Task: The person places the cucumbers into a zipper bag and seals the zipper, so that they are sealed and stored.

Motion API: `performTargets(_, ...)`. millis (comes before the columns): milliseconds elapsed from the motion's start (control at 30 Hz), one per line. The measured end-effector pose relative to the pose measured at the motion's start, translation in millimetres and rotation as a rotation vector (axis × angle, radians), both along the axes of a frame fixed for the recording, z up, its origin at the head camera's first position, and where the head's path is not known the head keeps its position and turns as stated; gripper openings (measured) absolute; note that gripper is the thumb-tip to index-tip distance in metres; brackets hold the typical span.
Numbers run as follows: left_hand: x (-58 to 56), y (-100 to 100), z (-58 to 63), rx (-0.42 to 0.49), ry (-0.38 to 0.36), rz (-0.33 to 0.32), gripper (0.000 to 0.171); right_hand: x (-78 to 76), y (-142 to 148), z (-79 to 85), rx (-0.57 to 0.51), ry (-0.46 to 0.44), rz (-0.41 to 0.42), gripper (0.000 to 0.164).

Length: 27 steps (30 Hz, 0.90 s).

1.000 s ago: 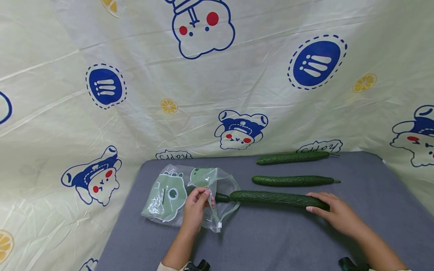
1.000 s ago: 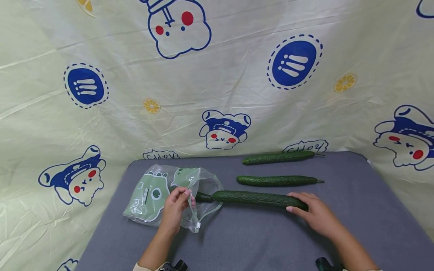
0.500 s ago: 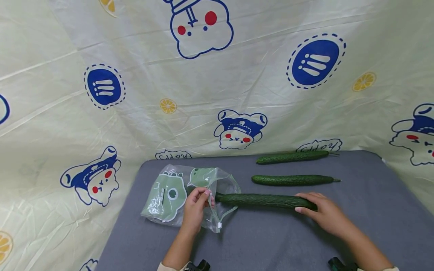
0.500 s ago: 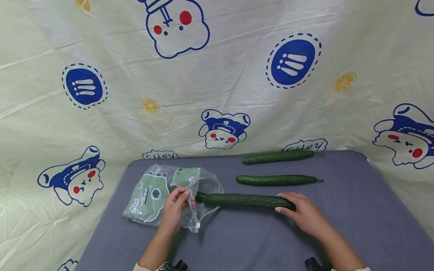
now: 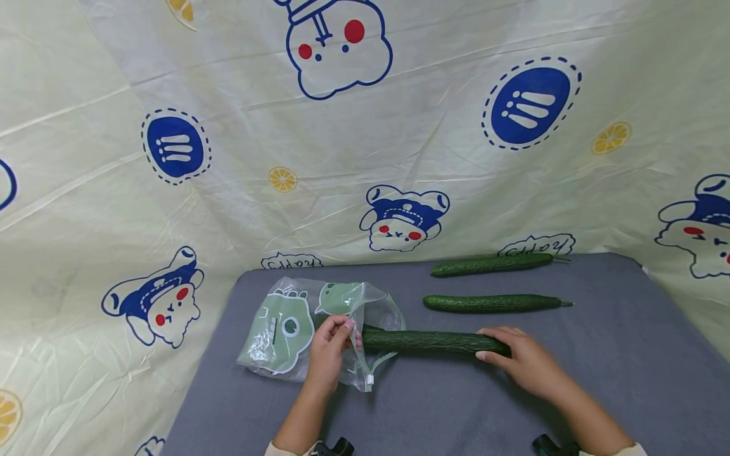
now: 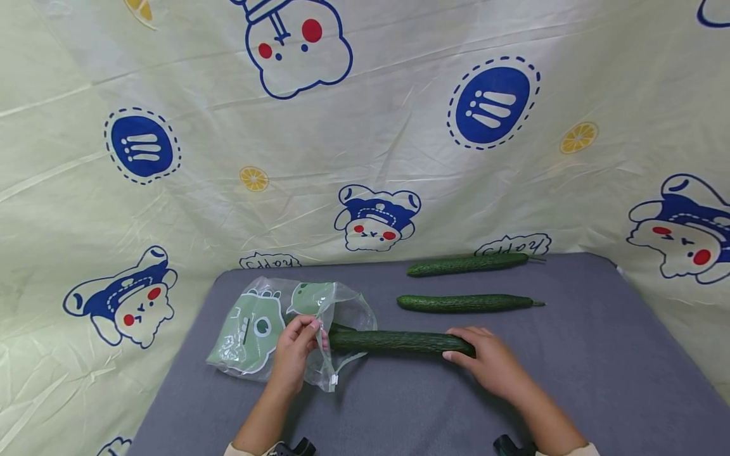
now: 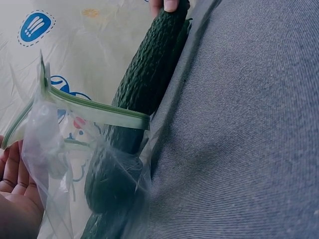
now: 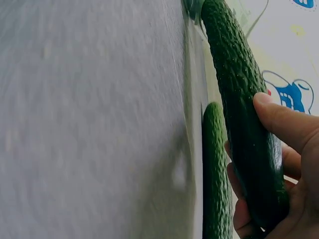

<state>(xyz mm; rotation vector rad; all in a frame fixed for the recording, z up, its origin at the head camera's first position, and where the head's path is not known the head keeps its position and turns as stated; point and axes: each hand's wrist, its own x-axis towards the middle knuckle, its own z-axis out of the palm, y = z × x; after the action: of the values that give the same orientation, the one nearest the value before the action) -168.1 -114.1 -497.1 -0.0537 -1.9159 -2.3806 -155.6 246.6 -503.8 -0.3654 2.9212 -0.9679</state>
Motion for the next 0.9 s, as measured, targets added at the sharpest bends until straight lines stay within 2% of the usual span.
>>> performTargets(300, 0.1, 1, 0.4, 0.015, 0.003, -0.002, 0.024, 1.1, -19, 1.5, -0.016, -0.064, 0.015, 0.059)
performTargets(667, 1.5, 1, 1.1, 0.024, 0.004, -0.012, 0.018, -3.4, -42, -1.4, -0.038, -0.088, 0.029, 0.054)
performTargets(900, 2.0, 1, 1.2, 0.021, 0.012, -0.021, 0.027, -5.4, -59, -0.3, -0.033, -0.118, 0.021, 0.051)
